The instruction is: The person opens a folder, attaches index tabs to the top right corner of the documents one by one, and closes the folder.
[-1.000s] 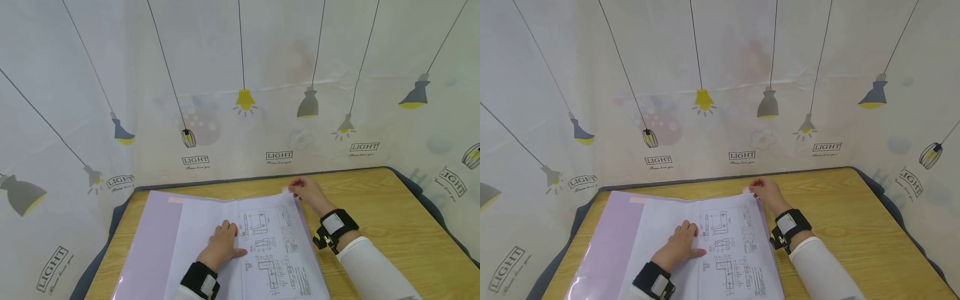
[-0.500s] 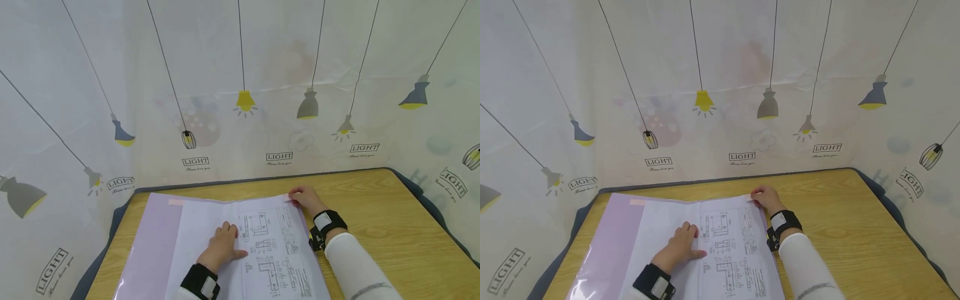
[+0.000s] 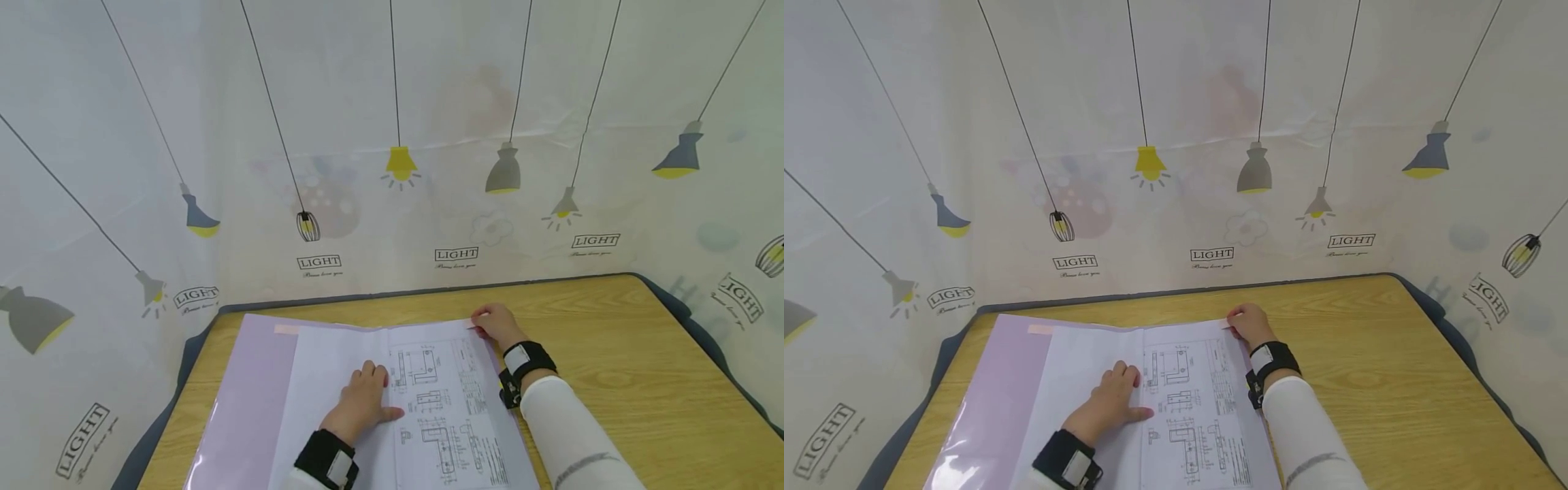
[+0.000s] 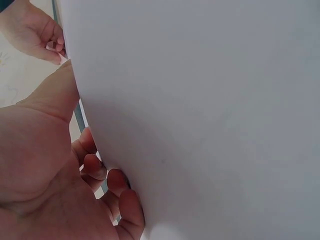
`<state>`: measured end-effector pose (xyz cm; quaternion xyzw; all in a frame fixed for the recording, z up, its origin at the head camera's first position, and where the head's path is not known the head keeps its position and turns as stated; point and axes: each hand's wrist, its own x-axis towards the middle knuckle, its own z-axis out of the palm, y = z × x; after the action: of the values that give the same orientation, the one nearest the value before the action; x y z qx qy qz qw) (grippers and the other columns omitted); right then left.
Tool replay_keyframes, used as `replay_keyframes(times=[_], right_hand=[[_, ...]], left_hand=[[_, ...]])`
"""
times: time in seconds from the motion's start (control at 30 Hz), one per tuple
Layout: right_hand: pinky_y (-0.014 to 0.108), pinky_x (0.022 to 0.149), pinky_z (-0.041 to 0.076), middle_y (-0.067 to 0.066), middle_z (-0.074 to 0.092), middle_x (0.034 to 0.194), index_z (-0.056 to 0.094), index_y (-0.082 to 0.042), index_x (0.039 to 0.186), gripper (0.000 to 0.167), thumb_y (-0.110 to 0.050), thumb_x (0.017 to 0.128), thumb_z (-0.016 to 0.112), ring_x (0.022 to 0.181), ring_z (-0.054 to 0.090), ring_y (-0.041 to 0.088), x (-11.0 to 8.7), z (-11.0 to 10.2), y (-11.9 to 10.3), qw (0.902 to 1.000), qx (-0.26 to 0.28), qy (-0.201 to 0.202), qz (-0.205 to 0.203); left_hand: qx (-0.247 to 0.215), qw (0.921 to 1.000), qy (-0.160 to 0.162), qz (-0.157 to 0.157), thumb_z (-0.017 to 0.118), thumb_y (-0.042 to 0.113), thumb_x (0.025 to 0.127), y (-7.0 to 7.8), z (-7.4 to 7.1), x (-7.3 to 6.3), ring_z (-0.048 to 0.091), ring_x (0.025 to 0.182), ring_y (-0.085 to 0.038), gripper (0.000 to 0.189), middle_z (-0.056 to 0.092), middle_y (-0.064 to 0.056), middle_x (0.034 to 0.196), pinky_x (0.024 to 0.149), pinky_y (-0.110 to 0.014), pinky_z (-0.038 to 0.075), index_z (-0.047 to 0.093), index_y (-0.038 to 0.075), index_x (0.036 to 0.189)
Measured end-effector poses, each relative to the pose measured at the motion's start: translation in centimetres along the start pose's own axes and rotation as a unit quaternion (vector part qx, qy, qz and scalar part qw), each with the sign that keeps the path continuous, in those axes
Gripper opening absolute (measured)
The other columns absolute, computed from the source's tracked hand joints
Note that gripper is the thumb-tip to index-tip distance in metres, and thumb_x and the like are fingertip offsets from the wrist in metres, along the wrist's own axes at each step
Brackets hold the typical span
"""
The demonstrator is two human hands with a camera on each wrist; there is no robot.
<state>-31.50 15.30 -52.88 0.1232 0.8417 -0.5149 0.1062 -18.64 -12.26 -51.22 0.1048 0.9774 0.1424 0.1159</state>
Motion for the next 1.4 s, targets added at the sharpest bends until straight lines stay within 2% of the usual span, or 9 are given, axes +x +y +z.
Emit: replay_keyframes(times=[0.17,0.43,0.67,0.77,1.1,1.3,1.4], right_hand=[[0.021,0.055,0.045,0.009,0.058,0.077,0.061,0.007,0.104,0.020,-0.006,0.091,0.054,0.059,0.053,0.012,-0.2,0.1,-0.4,0.9994,-0.028,0.007,-0.020],[0.022,0.054,0.043,0.011,0.057,0.081,0.060,0.005,0.101,0.016,-0.004,0.090,0.052,0.059,0.054,0.013,0.1,0.5,-0.6,0.9962,-0.079,0.014,-0.034],[0.038,0.077,0.045,0.018,0.062,0.101,0.062,0.003,0.098,0.016,-0.004,0.090,0.051,0.088,0.056,0.029,-0.7,0.8,-0.8,0.9808,-0.170,0.041,-0.088],[0.042,0.083,0.044,0.019,0.063,0.104,0.062,0.002,0.099,0.016,-0.005,0.091,0.050,0.091,0.055,0.030,-0.8,1.0,-0.9,0.9757,-0.192,0.045,-0.096],[0.041,0.079,0.046,0.018,0.065,0.099,0.063,0.002,0.098,0.014,-0.003,0.091,0.051,0.085,0.057,0.028,-0.8,1.3,-0.8,0.9657,-0.223,0.056,-0.120],[0.039,0.074,0.046,0.016,0.065,0.094,0.062,0.001,0.095,0.012,-0.003,0.090,0.052,0.080,0.057,0.026,-0.8,1.4,-0.8,0.9617,-0.236,0.069,-0.120],[0.040,0.070,0.046,0.016,0.062,0.094,0.061,0.000,0.094,0.009,-0.006,0.089,0.057,0.080,0.055,0.027,-1.0,1.5,-0.8,0.9509,-0.268,0.091,-0.126]], left_hand=[[-0.001,1.0000,0.000,-0.001,0.080,0.047,0.067,-0.1,0.0,0.1,0.037,0.081,-0.020,0.057,0.038,-0.004,0.093,0.062,-0.033,0.037,0.047,0.013,0.096],[0.007,1.0000,0.001,0.005,0.080,0.047,0.067,-0.1,0.1,0.1,0.037,0.081,-0.020,0.057,0.037,-0.004,0.093,0.061,-0.033,0.036,0.046,0.013,0.097],[0.007,1.0000,0.001,0.004,0.080,0.048,0.067,0.0,0.0,0.0,0.037,0.081,-0.020,0.057,0.038,-0.004,0.093,0.061,-0.033,0.037,0.046,0.012,0.097],[0.006,1.0000,0.001,0.002,0.080,0.048,0.067,-0.1,0.1,0.1,0.037,0.081,-0.020,0.057,0.038,-0.003,0.092,0.061,-0.033,0.037,0.046,0.013,0.097],[0.001,1.0000,-0.002,0.000,0.080,0.048,0.067,-0.2,0.2,0.1,0.037,0.081,-0.020,0.057,0.038,-0.004,0.093,0.062,-0.033,0.037,0.047,0.013,0.097],[-0.003,1.0000,0.000,0.001,0.081,0.047,0.067,-0.1,0.1,0.2,0.038,0.082,-0.020,0.058,0.038,-0.005,0.094,0.063,-0.034,0.037,0.047,0.012,0.098],[-0.005,1.0000,0.000,-0.003,0.081,0.047,0.067,-0.1,0.1,0.1,0.038,0.082,-0.020,0.057,0.038,-0.004,0.094,0.062,-0.034,0.037,0.047,0.012,0.098]])
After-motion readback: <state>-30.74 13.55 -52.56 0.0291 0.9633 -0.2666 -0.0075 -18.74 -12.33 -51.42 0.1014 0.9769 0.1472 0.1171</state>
